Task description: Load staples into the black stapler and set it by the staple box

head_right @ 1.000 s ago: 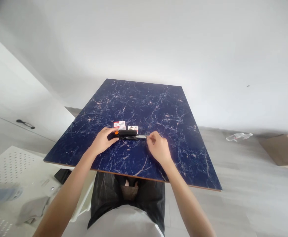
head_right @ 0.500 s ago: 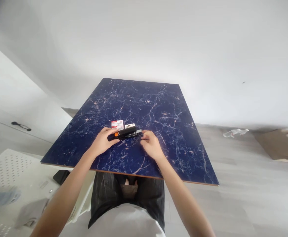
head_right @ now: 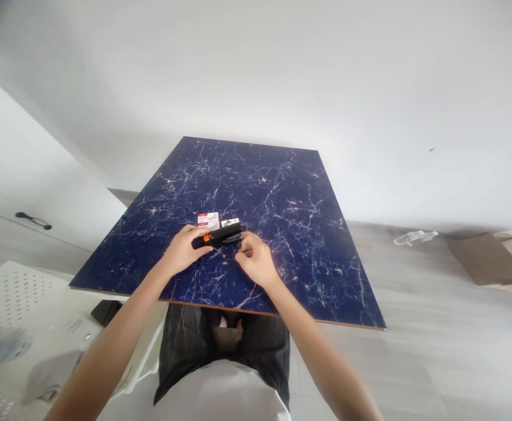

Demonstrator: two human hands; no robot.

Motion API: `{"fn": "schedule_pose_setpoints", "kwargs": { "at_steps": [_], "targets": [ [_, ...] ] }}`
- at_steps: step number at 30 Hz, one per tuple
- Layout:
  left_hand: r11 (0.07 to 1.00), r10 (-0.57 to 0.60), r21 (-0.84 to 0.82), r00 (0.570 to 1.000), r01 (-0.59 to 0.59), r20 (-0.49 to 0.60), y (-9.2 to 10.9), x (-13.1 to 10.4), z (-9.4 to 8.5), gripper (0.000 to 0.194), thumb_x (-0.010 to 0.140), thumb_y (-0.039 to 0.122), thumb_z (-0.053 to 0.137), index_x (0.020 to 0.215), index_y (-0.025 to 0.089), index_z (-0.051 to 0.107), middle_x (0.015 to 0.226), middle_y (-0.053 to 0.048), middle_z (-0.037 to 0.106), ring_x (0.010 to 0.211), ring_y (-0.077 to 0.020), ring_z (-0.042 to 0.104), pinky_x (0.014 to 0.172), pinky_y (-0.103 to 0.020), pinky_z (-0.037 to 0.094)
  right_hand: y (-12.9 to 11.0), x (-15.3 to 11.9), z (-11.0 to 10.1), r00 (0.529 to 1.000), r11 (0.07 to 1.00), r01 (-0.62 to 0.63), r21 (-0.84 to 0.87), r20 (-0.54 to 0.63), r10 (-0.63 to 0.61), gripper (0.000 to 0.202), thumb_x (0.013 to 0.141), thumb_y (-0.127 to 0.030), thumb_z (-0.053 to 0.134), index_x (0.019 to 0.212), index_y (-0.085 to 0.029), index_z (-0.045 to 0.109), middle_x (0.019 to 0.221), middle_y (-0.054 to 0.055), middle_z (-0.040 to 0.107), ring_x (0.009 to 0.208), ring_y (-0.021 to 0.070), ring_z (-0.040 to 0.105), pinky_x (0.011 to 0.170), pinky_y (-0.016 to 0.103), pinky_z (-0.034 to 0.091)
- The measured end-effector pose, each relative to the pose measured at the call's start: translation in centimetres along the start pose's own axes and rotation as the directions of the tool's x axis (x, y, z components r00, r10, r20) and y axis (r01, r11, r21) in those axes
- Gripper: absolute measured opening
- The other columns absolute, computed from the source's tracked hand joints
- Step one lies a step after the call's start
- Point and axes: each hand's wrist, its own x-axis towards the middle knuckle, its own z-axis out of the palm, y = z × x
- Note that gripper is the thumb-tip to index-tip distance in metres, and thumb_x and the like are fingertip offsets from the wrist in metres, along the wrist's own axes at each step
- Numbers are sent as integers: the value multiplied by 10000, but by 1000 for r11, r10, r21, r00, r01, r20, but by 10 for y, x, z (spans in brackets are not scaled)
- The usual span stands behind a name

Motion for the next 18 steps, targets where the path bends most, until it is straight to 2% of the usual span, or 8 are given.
{"fn": "schedule_pose_setpoints", "kwargs": {
  "at_steps": [3,5,8,10,12,14,16,18],
  "targets": [
    [1000,11,24,1000,-11,-13,8,0,4,460,852,282,812,1295,286,689,1217,-73,714,1156,-301,626,1025,-469,521,2,-1,2,1000,1000,-6,21,31,6,142,746,-200,632,779,-239,499,1408,94,589,876,200,700,790,380,615],
    [998,44,42,999,-43,-10,21,-1,11,489,856,309,813,1321,277,668,1216,-77,722,1163,-315,616,1016,-481,518,2,-3,5,1000,1000,4,27,26,-5,152,803,-250,644,924,-251,552,1457,99,537,998,218,696,836,390,624],
    [983,178,21,981,-180,80,43,-4,22,567,873,405,794,1394,261,620,1179,-85,736,1127,-317,625,1013,-490,512,0,-7,8,995,997,54,-52,-79,-58,273,890,-349,646,1128,-259,547,1533,140,437,1030,226,687,843,409,635],
    [968,251,-14,962,-251,107,46,-1,22,526,925,411,727,1410,246,608,1213,-87,729,1157,-303,617,1045,-484,498,-1,-9,8,984,989,75,-126,-154,-94,358,902,-383,663,1212,-254,537,1538,168,419,995,238,690,821,431,640],
    [973,229,-7,972,-229,49,34,7,14,404,990,323,616,1389,261,622,1322,-77,690,1238,-284,591,1106,-490,458,-1,-9,6,980,982,70,-175,-173,-100,448,893,-391,684,1291,-259,526,1477,174,480,976,260,691,805,455,642],
    [988,135,80,990,-132,-30,13,19,3,426,989,238,561,1411,267,609,1427,-83,625,1357,-306,512,1165,-536,392,-1,-9,4,985,977,45,-207,-151,-77,492,894,-391,682,1340,-262,518,1353,160,577,953,275,694,799,473,639],
    [983,77,166,997,-79,15,-8,30,-7,466,961,275,600,1426,246,604,1495,-112,551,1419,-351,442,1180,-567,358,-1,-8,3,989,971,29,-239,-135,-63,495,905,-385,662,1360,-256,515,1249,140,638,918,277,699,816,487,632],
    [980,66,184,994,-81,84,-18,35,-12,441,951,344,623,1377,232,646,1394,-132,593,1320,-356,511,1124,-550,409,-1,-8,3,989,967,37,-252,-131,-72,495,921,-379,639,1381,-256,502,1232,130,660,904,274,705,833,489,626]
  ]
}}
